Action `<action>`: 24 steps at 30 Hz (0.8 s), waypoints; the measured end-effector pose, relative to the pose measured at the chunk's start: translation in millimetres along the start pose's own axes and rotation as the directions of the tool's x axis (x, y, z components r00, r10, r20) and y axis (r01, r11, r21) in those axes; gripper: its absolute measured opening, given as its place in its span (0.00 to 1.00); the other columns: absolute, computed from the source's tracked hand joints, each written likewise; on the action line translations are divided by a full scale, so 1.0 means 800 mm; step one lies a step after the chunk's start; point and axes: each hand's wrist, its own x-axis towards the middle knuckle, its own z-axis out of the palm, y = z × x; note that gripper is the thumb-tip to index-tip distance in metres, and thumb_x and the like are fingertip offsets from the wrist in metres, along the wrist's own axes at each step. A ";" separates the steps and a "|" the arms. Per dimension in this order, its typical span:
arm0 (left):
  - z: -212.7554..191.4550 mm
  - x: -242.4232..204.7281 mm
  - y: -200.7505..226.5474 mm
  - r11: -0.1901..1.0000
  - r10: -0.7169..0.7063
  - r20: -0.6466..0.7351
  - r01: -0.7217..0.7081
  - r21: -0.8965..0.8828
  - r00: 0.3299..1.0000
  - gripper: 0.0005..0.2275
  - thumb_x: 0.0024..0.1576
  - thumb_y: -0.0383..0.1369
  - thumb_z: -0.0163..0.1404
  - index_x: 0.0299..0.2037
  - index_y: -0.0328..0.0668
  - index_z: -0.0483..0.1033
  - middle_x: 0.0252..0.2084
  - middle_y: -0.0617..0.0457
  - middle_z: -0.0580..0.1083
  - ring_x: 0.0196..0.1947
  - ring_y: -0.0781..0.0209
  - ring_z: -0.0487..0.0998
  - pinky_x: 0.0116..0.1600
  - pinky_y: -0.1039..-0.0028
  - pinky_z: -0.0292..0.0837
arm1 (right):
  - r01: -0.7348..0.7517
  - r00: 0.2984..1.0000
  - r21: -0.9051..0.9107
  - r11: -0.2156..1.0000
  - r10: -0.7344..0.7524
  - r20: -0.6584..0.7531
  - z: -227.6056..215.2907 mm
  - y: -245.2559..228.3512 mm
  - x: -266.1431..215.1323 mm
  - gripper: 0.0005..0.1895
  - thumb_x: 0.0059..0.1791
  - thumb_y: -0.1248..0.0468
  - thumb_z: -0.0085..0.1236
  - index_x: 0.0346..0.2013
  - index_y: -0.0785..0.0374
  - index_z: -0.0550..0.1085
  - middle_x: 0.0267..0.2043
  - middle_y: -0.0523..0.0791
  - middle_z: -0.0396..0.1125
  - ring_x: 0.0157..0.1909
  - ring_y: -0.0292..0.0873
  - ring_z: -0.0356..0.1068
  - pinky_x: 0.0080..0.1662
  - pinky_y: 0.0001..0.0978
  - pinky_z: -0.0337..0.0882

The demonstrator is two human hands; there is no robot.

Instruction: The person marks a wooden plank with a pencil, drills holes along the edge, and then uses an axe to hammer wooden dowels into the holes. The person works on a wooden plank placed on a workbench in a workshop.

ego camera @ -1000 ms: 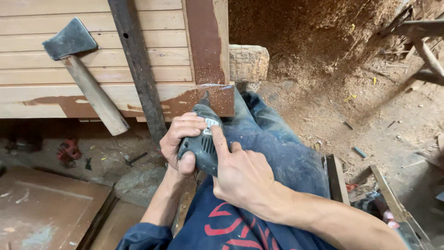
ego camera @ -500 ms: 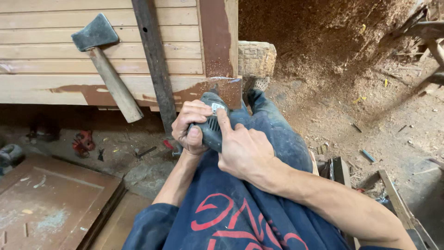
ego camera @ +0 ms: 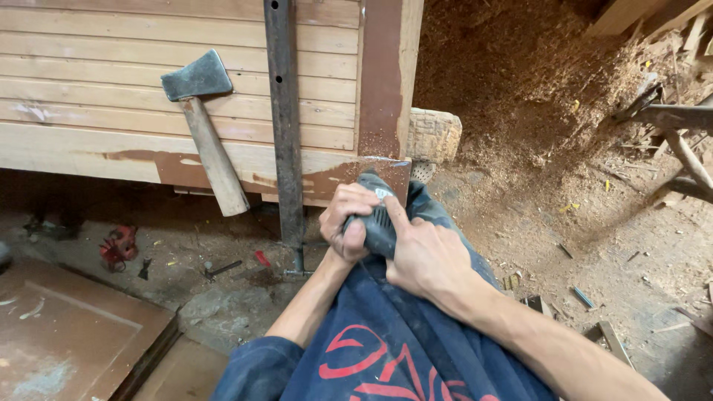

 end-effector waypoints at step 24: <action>-0.015 0.032 0.103 0.996 -0.073 0.152 0.080 -0.042 0.986 0.06 0.50 0.26 0.52 0.36 0.35 0.74 0.41 0.44 0.77 0.42 0.48 0.79 0.50 0.59 0.75 | 0.044 0.992 0.057 0.997 -0.037 -0.118 0.022 0.011 -0.079 0.64 0.29 0.56 0.72 0.77 0.51 0.52 0.41 0.52 0.70 0.32 0.63 0.74 0.32 0.52 0.75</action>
